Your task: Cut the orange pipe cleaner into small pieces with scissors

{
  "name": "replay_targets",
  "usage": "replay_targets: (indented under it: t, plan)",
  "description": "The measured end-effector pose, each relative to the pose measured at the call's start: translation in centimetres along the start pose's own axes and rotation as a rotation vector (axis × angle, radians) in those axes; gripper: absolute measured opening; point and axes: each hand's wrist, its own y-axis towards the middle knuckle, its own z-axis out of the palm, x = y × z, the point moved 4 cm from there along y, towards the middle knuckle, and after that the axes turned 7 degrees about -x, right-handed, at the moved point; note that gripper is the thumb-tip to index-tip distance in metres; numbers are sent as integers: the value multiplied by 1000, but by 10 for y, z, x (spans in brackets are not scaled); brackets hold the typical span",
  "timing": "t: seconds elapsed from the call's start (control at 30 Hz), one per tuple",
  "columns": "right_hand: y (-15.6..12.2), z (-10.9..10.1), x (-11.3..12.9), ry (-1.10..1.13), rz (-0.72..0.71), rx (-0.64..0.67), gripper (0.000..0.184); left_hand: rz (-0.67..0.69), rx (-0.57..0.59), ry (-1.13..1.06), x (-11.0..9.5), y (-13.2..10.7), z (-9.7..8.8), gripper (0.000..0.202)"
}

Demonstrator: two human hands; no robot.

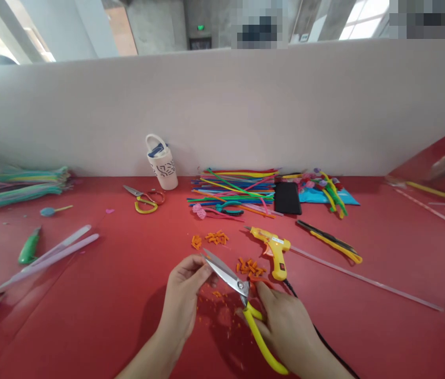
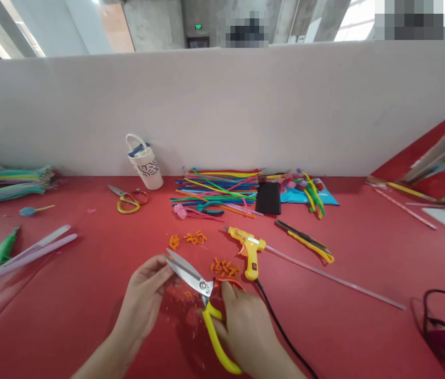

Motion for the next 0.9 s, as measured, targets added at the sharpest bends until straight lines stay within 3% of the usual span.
replay_targets:
  t: [0.9]
  plan:
    - [-1,-2,-2,-35,-42,-51,14,55,13,63,-1,1,-3,6]
